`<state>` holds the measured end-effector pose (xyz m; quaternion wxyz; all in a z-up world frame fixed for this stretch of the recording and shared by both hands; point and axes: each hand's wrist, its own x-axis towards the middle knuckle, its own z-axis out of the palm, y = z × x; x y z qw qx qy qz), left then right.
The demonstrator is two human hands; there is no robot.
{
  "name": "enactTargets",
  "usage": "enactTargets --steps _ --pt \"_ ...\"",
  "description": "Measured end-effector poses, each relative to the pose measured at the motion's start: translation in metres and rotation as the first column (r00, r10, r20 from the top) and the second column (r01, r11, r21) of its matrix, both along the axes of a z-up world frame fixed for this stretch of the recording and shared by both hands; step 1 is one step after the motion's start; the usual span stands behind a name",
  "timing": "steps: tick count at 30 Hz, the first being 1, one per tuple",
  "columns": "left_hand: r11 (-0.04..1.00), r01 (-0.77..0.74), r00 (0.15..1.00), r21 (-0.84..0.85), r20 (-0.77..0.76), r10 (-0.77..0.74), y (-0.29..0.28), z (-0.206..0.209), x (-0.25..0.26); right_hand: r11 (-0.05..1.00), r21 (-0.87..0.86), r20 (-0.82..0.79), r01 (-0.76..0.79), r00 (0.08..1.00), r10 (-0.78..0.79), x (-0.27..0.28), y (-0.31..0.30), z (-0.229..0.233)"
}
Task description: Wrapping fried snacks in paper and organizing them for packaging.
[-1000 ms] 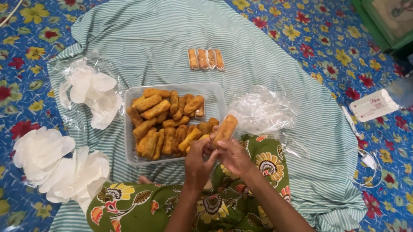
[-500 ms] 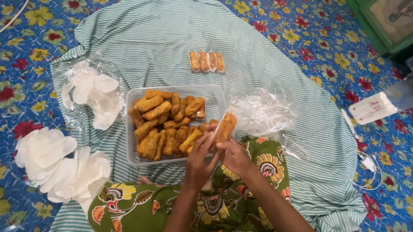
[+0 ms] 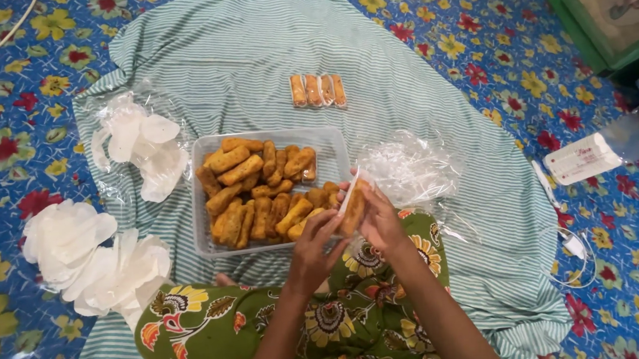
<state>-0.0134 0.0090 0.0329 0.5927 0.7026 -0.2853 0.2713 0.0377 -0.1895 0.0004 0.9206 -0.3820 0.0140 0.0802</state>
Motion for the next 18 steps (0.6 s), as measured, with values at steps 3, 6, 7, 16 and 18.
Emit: enactTargets --steps 3,6,7,16,18 --pt "0.999 0.046 0.998 -0.027 -0.034 -0.047 0.010 0.019 0.000 0.999 0.014 -0.058 0.042 0.997 -0.041 -0.007 0.003 0.010" --pt "0.999 0.034 0.997 -0.031 -0.070 -0.036 -0.003 -0.031 0.008 0.997 0.005 -0.091 0.073 0.993 -0.072 -0.009 0.012 0.016" --pt "0.999 0.035 0.997 -0.029 -0.072 -0.037 -0.001 -0.027 0.006 0.997 0.006 -0.093 0.074 0.993 -0.073 -0.010 0.014 0.019" --pt "0.997 -0.072 0.992 0.019 -0.098 0.074 0.000 -0.036 0.009 0.991 -0.083 -0.091 0.104 0.990 -0.112 -0.016 0.031 0.017" --pt "0.996 -0.087 0.990 0.021 -0.107 0.088 -0.003 -0.057 0.010 0.991 -0.079 -0.131 0.104 0.985 -0.114 -0.020 0.036 0.020"
